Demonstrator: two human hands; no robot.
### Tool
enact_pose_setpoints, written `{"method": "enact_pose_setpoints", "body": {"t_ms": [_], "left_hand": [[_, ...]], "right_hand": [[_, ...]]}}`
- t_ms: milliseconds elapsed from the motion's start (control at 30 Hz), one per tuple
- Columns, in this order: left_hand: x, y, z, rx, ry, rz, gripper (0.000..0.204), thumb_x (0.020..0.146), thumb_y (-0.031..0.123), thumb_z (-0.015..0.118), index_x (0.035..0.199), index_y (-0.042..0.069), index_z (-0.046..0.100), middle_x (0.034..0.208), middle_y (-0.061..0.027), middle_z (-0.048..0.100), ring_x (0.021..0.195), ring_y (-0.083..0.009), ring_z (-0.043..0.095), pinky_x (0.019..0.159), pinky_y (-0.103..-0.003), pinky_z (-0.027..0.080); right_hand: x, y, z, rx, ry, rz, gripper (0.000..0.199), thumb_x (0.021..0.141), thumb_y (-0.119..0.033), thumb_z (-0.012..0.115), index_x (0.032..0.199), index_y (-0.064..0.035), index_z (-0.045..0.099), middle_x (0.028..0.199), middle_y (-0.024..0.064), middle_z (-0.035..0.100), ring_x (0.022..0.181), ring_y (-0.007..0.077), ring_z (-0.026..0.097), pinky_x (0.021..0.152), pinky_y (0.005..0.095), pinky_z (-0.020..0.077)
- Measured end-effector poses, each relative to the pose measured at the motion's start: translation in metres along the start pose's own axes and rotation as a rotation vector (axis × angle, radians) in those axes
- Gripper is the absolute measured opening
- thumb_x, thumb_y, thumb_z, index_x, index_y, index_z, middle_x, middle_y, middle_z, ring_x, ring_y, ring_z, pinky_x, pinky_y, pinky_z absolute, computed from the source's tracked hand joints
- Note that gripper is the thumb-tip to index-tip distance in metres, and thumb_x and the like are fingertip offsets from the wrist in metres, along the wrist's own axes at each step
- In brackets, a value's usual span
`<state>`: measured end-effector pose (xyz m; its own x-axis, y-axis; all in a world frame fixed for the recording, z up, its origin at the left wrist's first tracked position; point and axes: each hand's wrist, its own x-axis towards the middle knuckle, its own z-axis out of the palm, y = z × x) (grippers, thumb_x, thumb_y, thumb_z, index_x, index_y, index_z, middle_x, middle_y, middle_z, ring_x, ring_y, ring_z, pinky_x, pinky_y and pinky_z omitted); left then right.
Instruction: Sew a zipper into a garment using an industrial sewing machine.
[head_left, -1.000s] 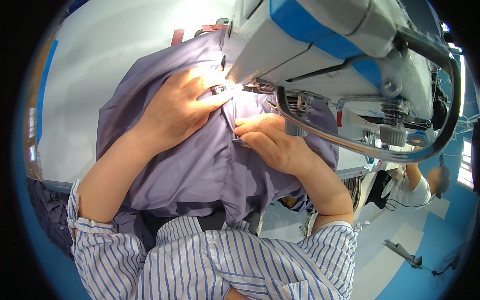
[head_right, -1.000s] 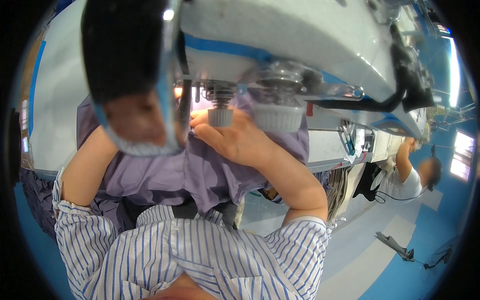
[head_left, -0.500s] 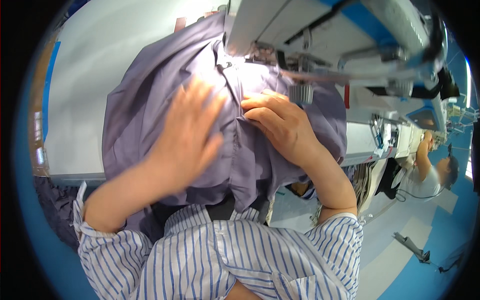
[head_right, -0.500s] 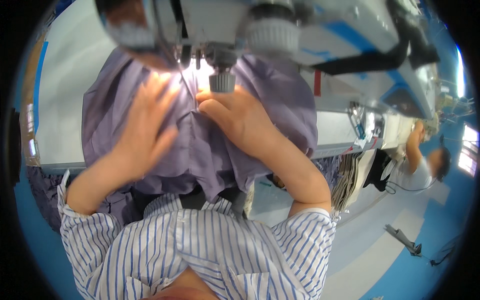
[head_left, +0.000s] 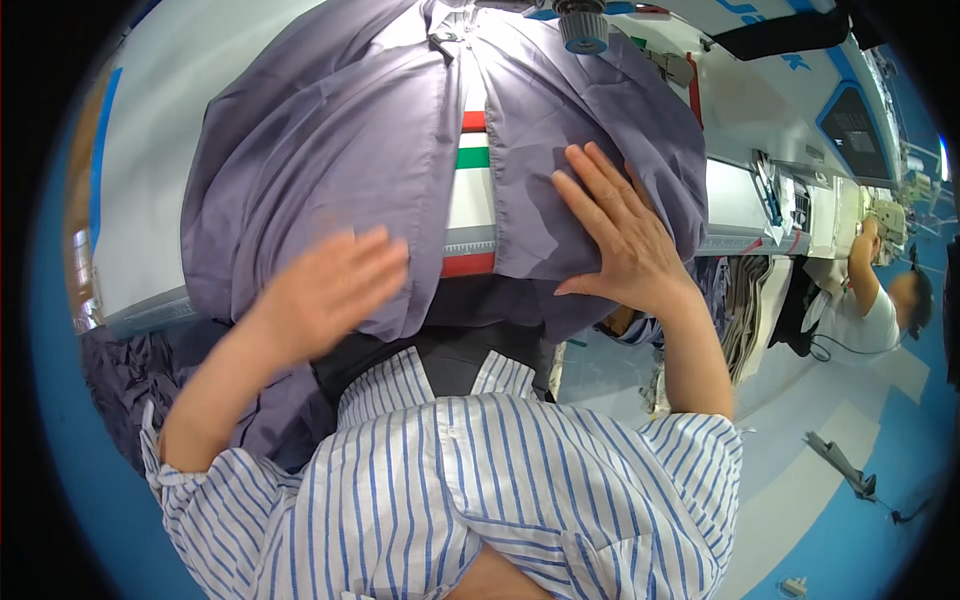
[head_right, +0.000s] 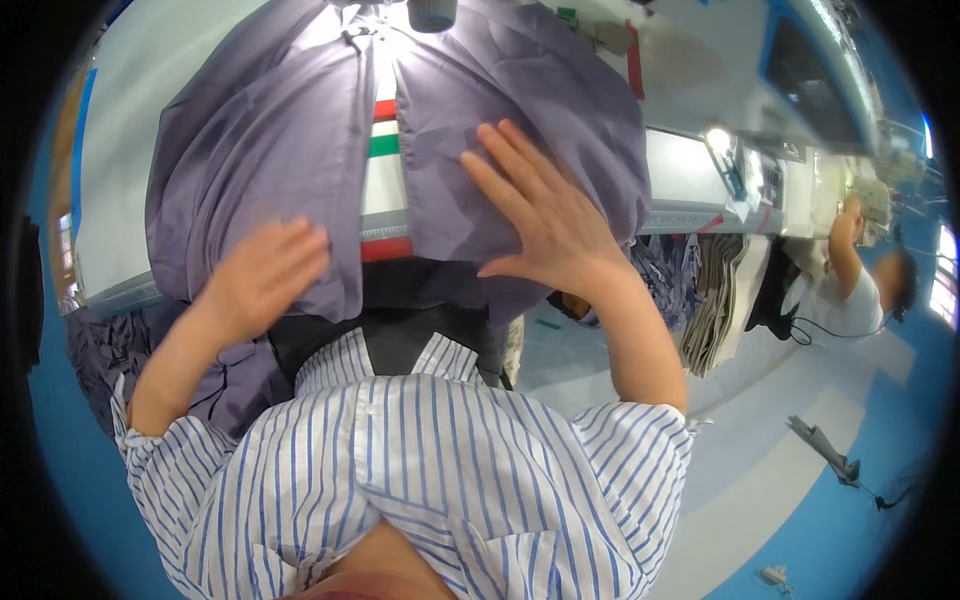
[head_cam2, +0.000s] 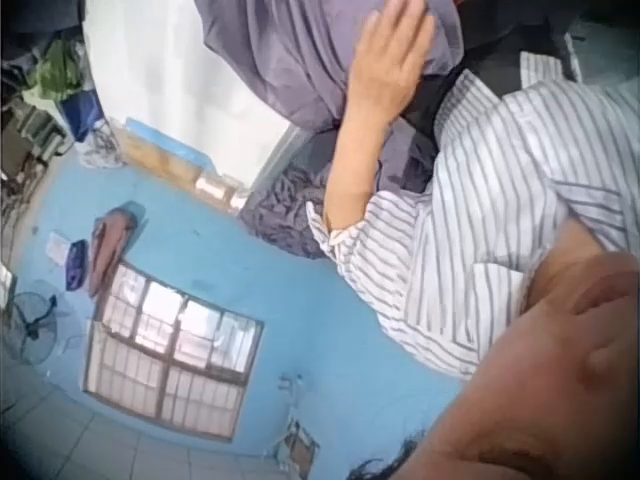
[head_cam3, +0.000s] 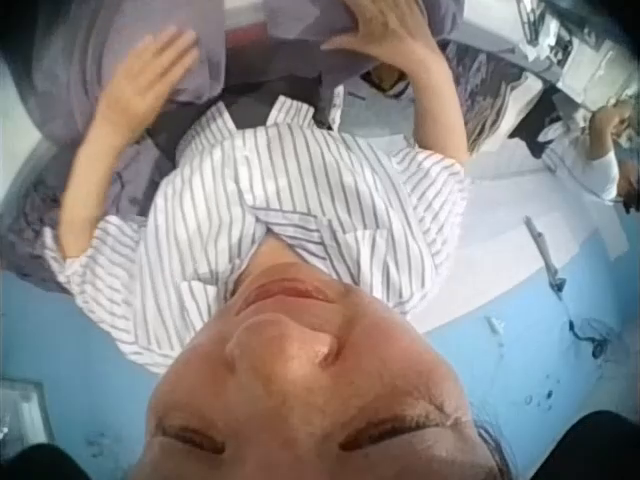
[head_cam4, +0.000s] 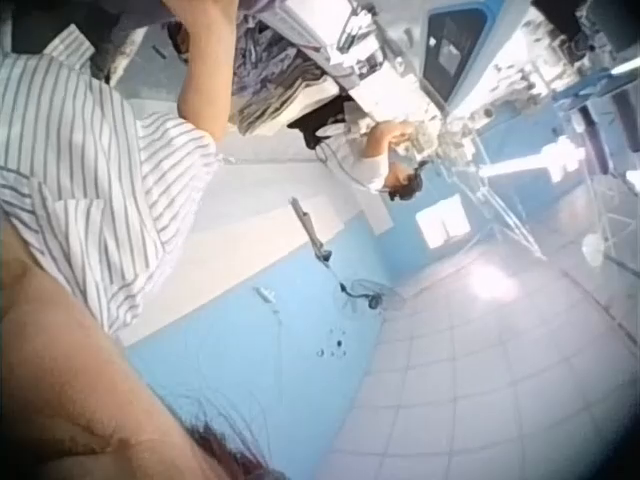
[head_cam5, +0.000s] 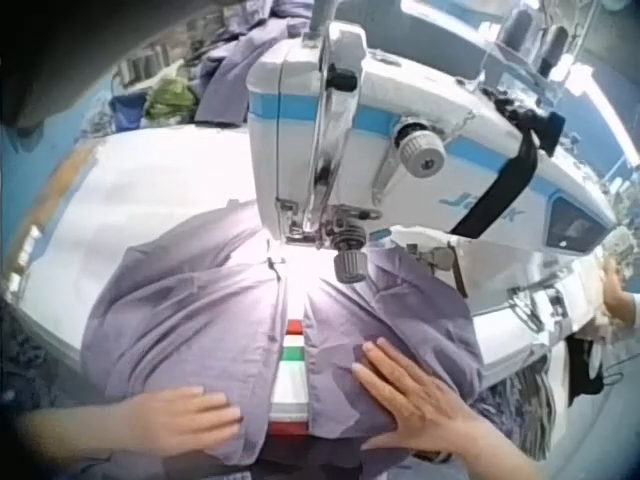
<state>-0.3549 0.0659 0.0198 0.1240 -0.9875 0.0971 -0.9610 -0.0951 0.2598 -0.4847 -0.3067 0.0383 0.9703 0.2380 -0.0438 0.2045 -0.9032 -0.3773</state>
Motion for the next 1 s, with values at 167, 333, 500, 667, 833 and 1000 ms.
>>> {"method": "enact_pose_setpoints", "body": {"t_ms": [167, 333, 500, 667, 833, 1000], "left_hand": [[0.048, 0.093, 0.047, -0.947, -0.036, -0.472, 0.050, 0.099, 0.018, 0.057, 0.143, -0.003, 0.047, 0.147, -0.0239, 0.048, 0.143, -0.0362, 0.040, 0.116, -0.042, 0.035], [0.106, 0.075, 0.111, -1.161, 0.034, -0.857, 0.080, 0.085, 0.044, 0.074, 0.141, -0.007, 0.045, 0.139, -0.0276, 0.052, 0.131, -0.0360, 0.050, 0.109, -0.039, 0.039], [0.092, 0.103, 0.099, -1.453, 0.199, -0.417, 0.035, 0.092, 0.029, 0.072, 0.108, -0.002, 0.067, 0.093, -0.0152, 0.074, 0.084, -0.0216, 0.071, 0.076, -0.033, 0.054], [0.093, 0.130, 0.093, -1.275, 0.186, -0.462, 0.027, 0.094, 0.023, 0.069, 0.088, -0.003, 0.069, 0.075, -0.0159, 0.068, 0.064, -0.0233, 0.065, 0.061, -0.035, 0.049], [0.097, 0.129, 0.104, -1.052, 0.353, -0.316, 0.031, 0.091, 0.025, 0.070, 0.076, -0.001, 0.067, 0.070, -0.0154, 0.065, 0.065, -0.0326, 0.064, 0.066, -0.041, 0.051], [0.100, 0.128, 0.094, -0.972, 0.309, -0.318, 0.029, 0.091, 0.024, 0.070, 0.078, -0.001, 0.067, 0.072, -0.0152, 0.066, 0.068, -0.0335, 0.065, 0.069, -0.043, 0.052]], "right_hand": [[0.001, 0.000, 0.000, 0.020, 0.113, -0.011, 0.123, 0.047, -0.045, 0.088, 0.154, -0.0123, 0.036, 0.161, 0.0086, 0.033, 0.150, 0.0310, 0.028, 0.122, 0.0496, 0.0246], [0.010, 0.001, -0.005, -0.019, 0.154, -0.060, 0.114, 0.053, -0.042, 0.087, 0.152, -0.0128, 0.039, 0.159, 0.0081, 0.036, 0.148, 0.0313, 0.031, 0.120, 0.0508, 0.0271], [0.012, -0.004, -0.004, -0.001, 0.175, -0.044, 0.087, 0.066, -0.028, 0.087, 0.144, -0.0130, 0.049, 0.157, 0.0071, 0.040, 0.147, 0.0323, 0.033, 0.117, 0.0504, 0.0317], [0.007, -0.026, 0.003, -0.141, 0.426, -0.069, 0.039, 0.072, -0.019, 0.082, 0.105, -0.0101, 0.065, 0.115, 0.0063, 0.064, 0.108, 0.0302, 0.060, 0.091, 0.0429, 0.0484], [-0.010, -0.063, 0.016, -0.095, 0.333, -0.025, 0.021, 0.076, -0.019, 0.082, 0.081, -0.0074, 0.065, 0.077, 0.0055, 0.063, 0.066, 0.0246, 0.063, 0.055, 0.0348, 0.0488], [-0.008, -0.070, 0.023, 0.010, 0.215, 0.045, 0.024, 0.081, -0.024, 0.078, 0.075, -0.0080, 0.061, 0.068, 0.0059, 0.056, 0.058, 0.0240, 0.059, 0.050, 0.0369, 0.0453]]}}
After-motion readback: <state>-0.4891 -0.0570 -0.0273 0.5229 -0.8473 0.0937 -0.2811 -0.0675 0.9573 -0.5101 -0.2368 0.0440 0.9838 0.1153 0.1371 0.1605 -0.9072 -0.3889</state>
